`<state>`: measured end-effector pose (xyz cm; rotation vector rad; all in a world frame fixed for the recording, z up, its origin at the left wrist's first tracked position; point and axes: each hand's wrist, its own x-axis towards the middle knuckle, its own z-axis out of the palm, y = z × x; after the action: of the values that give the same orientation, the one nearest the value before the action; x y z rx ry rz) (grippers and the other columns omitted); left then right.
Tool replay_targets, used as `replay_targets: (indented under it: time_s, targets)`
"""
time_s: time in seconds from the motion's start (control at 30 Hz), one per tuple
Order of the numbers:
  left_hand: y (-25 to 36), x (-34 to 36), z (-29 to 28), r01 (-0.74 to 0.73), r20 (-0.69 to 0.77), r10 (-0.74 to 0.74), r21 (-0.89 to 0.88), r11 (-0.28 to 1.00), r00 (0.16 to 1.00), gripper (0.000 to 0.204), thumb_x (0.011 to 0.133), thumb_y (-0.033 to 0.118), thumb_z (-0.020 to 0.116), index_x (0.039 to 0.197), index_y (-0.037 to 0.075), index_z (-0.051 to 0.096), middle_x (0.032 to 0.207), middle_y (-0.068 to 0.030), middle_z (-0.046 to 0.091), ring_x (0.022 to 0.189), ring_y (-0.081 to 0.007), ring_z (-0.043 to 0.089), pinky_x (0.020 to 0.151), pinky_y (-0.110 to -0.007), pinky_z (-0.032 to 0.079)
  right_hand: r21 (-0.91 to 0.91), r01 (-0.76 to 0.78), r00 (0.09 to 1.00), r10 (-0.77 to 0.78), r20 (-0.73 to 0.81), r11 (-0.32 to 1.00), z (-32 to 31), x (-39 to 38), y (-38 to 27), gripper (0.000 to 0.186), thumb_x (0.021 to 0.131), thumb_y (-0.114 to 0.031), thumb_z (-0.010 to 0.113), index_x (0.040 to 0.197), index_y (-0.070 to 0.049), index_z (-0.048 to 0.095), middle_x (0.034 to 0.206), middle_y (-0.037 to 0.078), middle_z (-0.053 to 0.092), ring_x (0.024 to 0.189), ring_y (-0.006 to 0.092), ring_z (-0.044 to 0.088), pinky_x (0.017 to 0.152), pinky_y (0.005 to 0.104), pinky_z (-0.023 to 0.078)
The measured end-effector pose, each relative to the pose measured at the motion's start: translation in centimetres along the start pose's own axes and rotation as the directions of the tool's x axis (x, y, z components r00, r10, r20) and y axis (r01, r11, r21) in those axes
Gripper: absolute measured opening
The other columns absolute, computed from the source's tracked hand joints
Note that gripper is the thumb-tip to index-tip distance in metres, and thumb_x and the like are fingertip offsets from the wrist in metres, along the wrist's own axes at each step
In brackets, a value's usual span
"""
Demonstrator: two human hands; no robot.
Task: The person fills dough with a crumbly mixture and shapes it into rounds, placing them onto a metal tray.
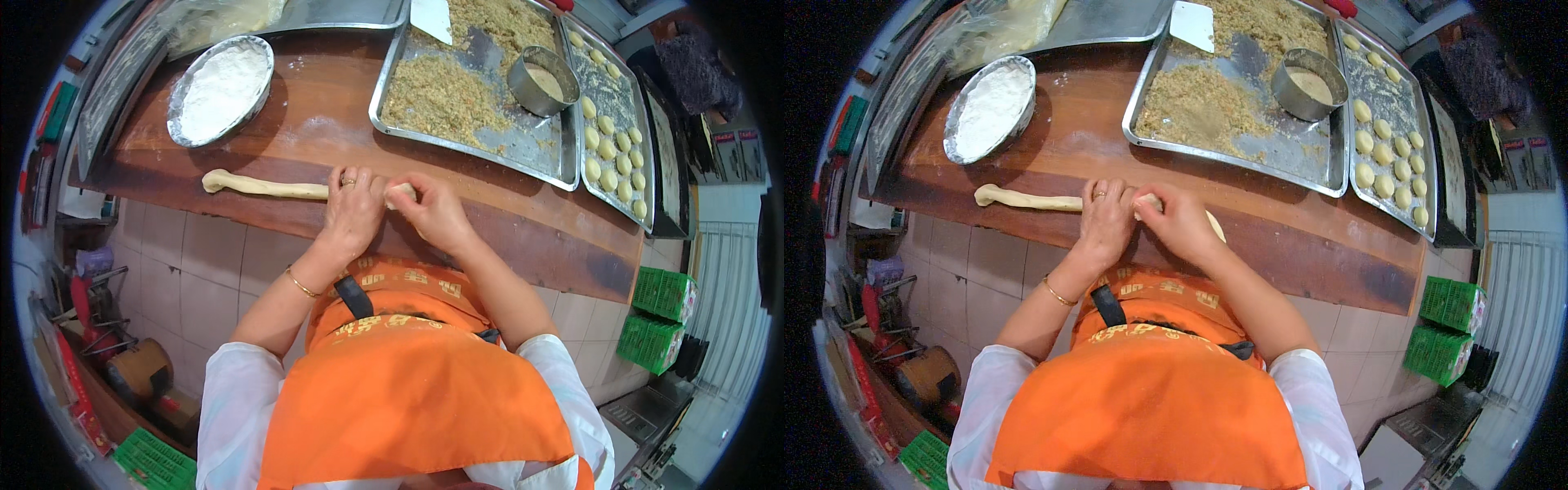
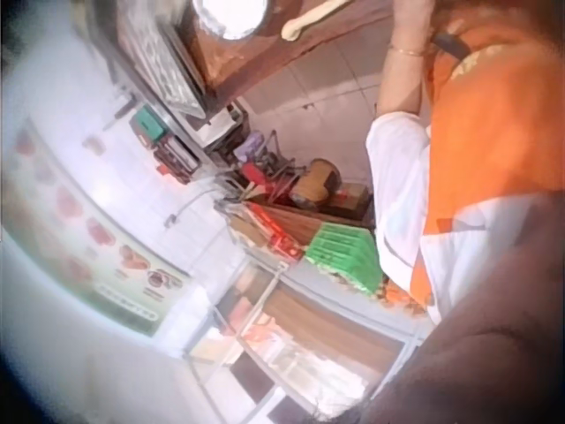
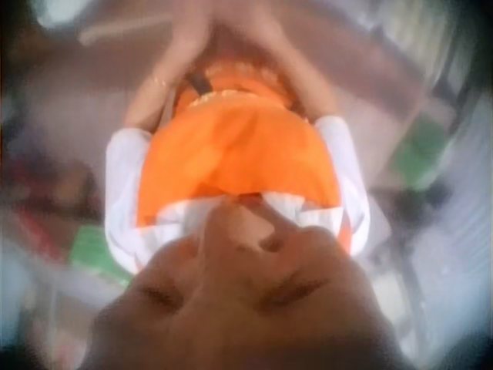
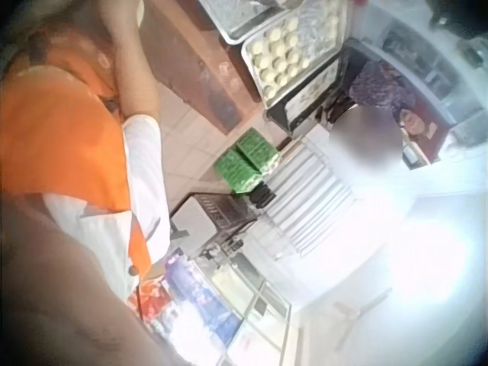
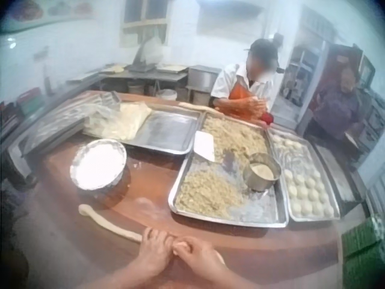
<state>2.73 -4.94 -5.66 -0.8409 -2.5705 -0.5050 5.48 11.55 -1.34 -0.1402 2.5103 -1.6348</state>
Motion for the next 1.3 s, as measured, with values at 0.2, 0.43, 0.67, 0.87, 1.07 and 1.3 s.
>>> replay_targets:
  time_s: [0.2,0.43,0.67,0.87,1.07,1.3]
  targets:
    - [0.7,0.0,-2.2,0.064,0.155,-0.058,-0.033,0.997,0.986,0.023,0.075,0.006,0.062,0.099,0.004,0.061,0.102,-0.0134,0.054,0.108,-0.0304,0.052,0.105,-0.046,0.032,0.357,-0.005,1.0,0.003,0.007,0.934,-5.0,-1.7,-0.2,0.021,0.098,-0.014,0.06,0.115,-0.003,0.063,0.091,0.001,0.063,0.078,0.0105,0.058,0.071,0.0258,0.049]
    - [1.9,1.8,-4.4,0.059,0.224,0.004,-0.276,0.959,0.975,0.055,0.071,-0.009,0.055,0.126,-0.005,0.054,0.116,-0.0201,0.055,0.116,-0.0384,0.05,0.104,-0.047,0.037,-0.093,-0.166,0.977,0.177,0.117,0.982,-6.4,-5.1,1.2,0.014,0.089,-0.012,0.069,0.099,-0.003,0.065,0.094,0.009,0.061,0.081,0.019,0.06,0.074,0.033,0.049]
    - [6.6,6.2,2.0,0.023,0.098,0.06,-0.678,0.734,0.993,0.046,0.078,-0.016,0.047,0.12,-0.002,0.059,0.113,-0.0197,0.06,0.104,-0.0394,0.059,0.09,-0.041,0.05,-0.39,-0.099,0.995,0.104,-0.009,0.916,-5.9,-4.4,3.2,0.022,0.083,-0.007,0.067,0.104,-0.002,0.064,0.087,0.019,0.068,0.084,0.0397,0.066,0.075,0.0445,0.054]
    - [9.7,7.4,5.9,-0.254,-0.013,0.291,-0.528,0.81,0.957,0.049,0.085,0.009,0.065,0.131,0.001,0.052,0.121,-0.0187,0.058,0.115,-0.0346,0.057,0.098,-0.043,0.046,-0.031,-0.119,0.903,0.095,-0.419,0.992,-10.1,-8.4,4.9,0.024,0.09,-0.001,0.061,0.114,-0.001,0.064,0.096,0.014,0.072,0.081,0.0196,0.07,0.073,0.0313,0.056]
    - [10.7,7.6,4.9,-0.34,0.229,0.445,-0.383,0.859,0.866,0.074,0.086,0.041,0.067,0.146,0.005,0.04,0.139,-0.0179,0.048,0.134,-0.0345,0.042,0.114,-0.051,0.028,0.129,-0.014,0.77,0.093,-0.631,0.992,-11.3,-10.3,5.4,0.019,0.093,0.001,0.058,0.111,-0.001,0.066,0.099,0.006,0.072,0.082,0.0111,0.067,0.073,0.0258,0.054]
    - [11.2,8.1,5.5,-0.357,0.277,0.448,-0.323,0.877,0.85,0.062,0.088,0.04,0.063,0.138,0.006,0.049,0.139,-0.0165,0.05,0.129,-0.0307,0.047,0.112,-0.05,0.029,0.209,0.181,0.755,0.001,-0.656,0.961,-11.7,-7.4,2.3,0.02,0.093,0.004,0.057,0.11,0.001,0.066,0.096,0.006,0.07,0.086,0.0095,0.063,0.073,0.0232,0.051]
